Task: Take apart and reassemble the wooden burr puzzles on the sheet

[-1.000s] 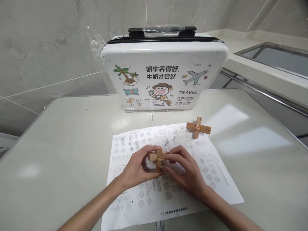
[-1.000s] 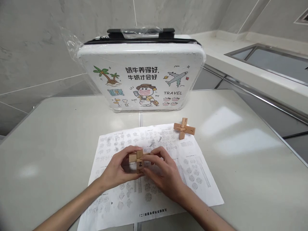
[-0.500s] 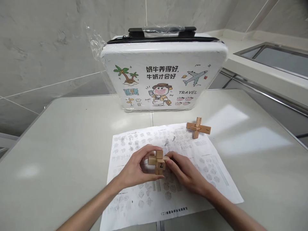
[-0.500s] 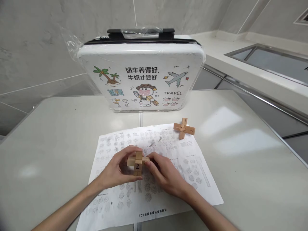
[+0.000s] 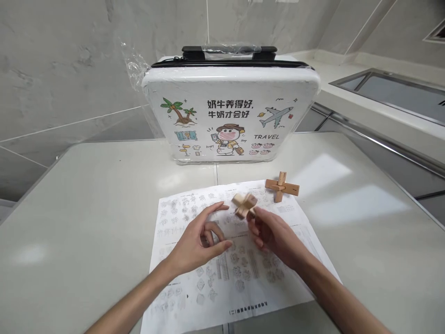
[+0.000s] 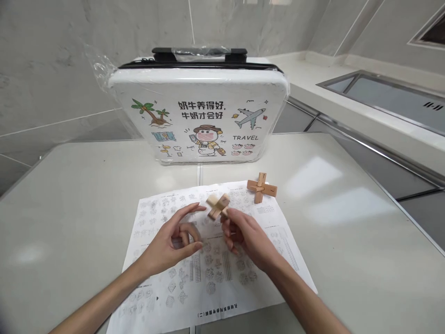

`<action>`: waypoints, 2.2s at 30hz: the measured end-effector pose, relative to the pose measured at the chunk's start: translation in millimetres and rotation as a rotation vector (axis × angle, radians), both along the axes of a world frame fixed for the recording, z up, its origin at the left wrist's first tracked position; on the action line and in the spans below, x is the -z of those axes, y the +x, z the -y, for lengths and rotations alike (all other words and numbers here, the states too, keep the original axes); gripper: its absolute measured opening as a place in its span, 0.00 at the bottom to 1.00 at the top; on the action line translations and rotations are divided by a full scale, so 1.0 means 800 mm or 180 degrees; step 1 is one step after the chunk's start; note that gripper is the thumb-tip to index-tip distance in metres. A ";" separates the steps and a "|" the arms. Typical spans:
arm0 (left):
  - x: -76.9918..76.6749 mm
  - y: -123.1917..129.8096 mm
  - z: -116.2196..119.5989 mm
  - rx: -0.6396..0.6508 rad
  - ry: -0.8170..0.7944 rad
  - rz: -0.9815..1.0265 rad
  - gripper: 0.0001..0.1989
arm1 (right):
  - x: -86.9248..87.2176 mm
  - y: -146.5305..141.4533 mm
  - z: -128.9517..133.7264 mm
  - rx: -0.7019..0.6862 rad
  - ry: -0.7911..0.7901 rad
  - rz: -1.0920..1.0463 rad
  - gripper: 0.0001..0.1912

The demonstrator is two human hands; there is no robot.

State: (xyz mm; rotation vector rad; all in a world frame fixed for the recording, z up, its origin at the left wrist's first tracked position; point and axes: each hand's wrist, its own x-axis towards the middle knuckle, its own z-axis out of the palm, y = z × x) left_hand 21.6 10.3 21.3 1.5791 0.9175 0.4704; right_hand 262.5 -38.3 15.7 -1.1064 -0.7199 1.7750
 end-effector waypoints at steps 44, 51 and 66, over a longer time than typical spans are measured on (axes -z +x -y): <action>-0.001 0.000 -0.004 0.0312 0.0286 -0.0531 0.14 | 0.027 -0.019 0.007 -0.0220 0.1605 0.2283 0.10; -0.004 0.003 -0.004 0.0328 0.0351 -0.0463 0.13 | 0.028 -0.020 0.006 -0.0227 0.1599 0.2310 0.10; -0.003 0.004 -0.004 0.0310 0.0334 -0.0525 0.13 | 0.029 -0.019 0.005 -0.0301 0.1581 0.2388 0.09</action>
